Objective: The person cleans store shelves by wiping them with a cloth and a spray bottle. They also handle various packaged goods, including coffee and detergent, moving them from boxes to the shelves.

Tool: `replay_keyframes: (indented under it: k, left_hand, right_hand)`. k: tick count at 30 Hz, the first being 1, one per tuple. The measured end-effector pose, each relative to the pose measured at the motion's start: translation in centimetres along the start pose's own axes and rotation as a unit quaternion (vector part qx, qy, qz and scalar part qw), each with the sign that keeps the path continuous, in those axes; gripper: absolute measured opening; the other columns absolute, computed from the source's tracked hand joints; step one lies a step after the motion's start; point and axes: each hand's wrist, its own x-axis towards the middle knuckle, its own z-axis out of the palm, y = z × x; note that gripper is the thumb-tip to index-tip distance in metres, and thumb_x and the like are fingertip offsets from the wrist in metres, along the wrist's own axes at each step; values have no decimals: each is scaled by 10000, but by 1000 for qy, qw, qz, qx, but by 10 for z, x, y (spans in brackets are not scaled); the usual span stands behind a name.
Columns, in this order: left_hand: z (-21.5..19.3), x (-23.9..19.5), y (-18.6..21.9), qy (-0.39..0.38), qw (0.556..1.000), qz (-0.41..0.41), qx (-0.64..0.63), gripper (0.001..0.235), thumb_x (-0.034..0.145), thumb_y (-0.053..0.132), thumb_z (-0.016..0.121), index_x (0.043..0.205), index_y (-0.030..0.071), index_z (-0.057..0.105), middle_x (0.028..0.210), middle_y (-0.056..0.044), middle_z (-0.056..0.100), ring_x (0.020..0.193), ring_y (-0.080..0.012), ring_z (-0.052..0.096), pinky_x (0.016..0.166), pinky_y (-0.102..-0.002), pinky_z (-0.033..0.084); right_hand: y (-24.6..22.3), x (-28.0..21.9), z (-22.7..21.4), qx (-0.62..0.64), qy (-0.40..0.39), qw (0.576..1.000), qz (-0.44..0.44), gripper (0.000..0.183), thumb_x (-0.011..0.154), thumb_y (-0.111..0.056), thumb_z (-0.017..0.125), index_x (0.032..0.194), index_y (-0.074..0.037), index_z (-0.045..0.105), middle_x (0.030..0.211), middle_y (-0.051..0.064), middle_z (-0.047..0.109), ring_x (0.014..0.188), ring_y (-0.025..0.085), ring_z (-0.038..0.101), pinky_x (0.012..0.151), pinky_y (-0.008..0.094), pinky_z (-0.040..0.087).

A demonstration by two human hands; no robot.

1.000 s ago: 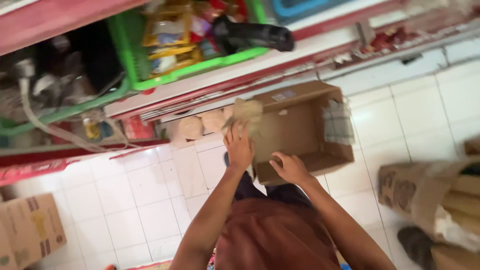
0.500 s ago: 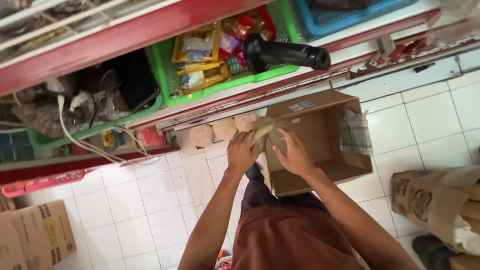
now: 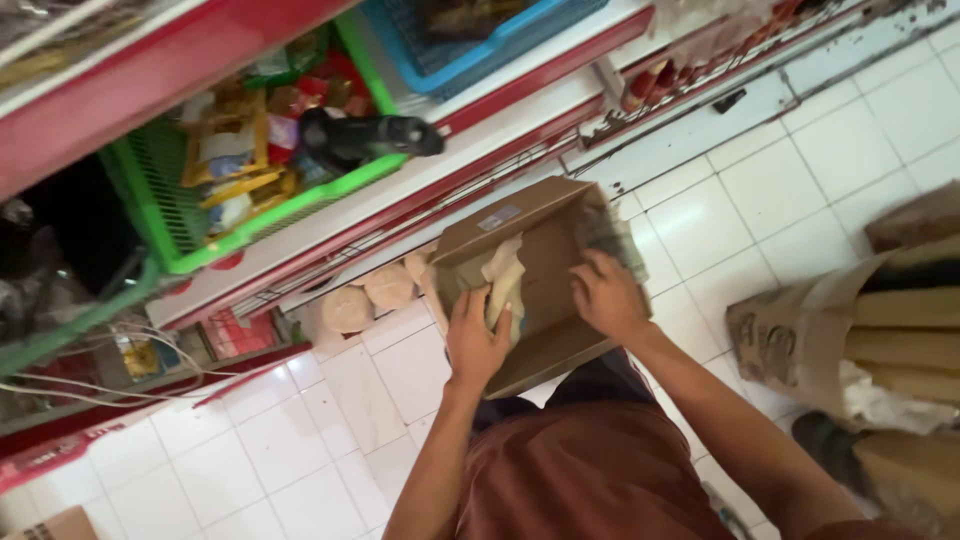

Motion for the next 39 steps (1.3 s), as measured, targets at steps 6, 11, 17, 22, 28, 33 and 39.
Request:
replay_keyframes:
  k: [6,11,17,22,28,33,39]
  left_hand:
    - [104,-13,40,43,997,-56,8,356,909,202,714,1216,53,611,1131,-208,655,1026,-444,623,851,-503,518]
    - [149,-32,68,75,996,-38,30,411,861,134,686,1246,22,593,1223,-257,605,1012,-472,571,873,-518,485]
    - [180,-46,88,127,985,-111,47,392,871,94,674,1253,40,601,1104,-223,589,1010,-450,548,903,-511,475]
    - [163,-72,85,197,961,-189,41,431,877,91,664,1299,35,591,1089,-224,587,979,-444,537,869,-500,473]
    - [132,-133,76,339,908,-236,73,469,864,68,685,1324,29,603,1146,-201,605,1012,-421,551,881,-479,484]
    - [90,-186,55,440,847,-285,90,442,865,77,714,1295,29,623,1125,-189,609,1017,-399,576,889,-464,492]
    - [31,-248,2,500,794,-335,84,456,845,80,722,1293,47,644,1100,-172,615,1012,-388,590,883,-463,499]
  right_hand:
    - [152,19,0,-143,-228,958,-99,464,805,-22,626,1256,-121,674,1516,165,450,1171,344,597,914,459,534]
    - [199,31,-1,-210,-260,891,-307,531,732,-22,598,1251,-113,663,1595,131,360,1209,310,581,895,444,534]
    - [200,81,38,-192,-325,834,-402,290,902,-55,578,1147,-140,709,1221,62,670,1149,271,609,972,382,524]
    - [151,85,44,-33,-257,801,-540,258,834,-71,612,1061,-125,724,1081,39,699,993,285,612,864,391,536]
    - [31,66,44,47,-224,717,-659,299,796,-115,622,1076,-126,723,1048,8,698,1001,265,627,813,410,520]
    - [-56,38,66,37,-247,688,-682,236,829,-125,627,1046,-170,709,1048,-9,699,973,232,637,791,407,495]
    - [-143,-3,130,46,-244,669,-700,213,790,-141,669,1002,-160,667,990,8,678,931,243,647,800,419,473]
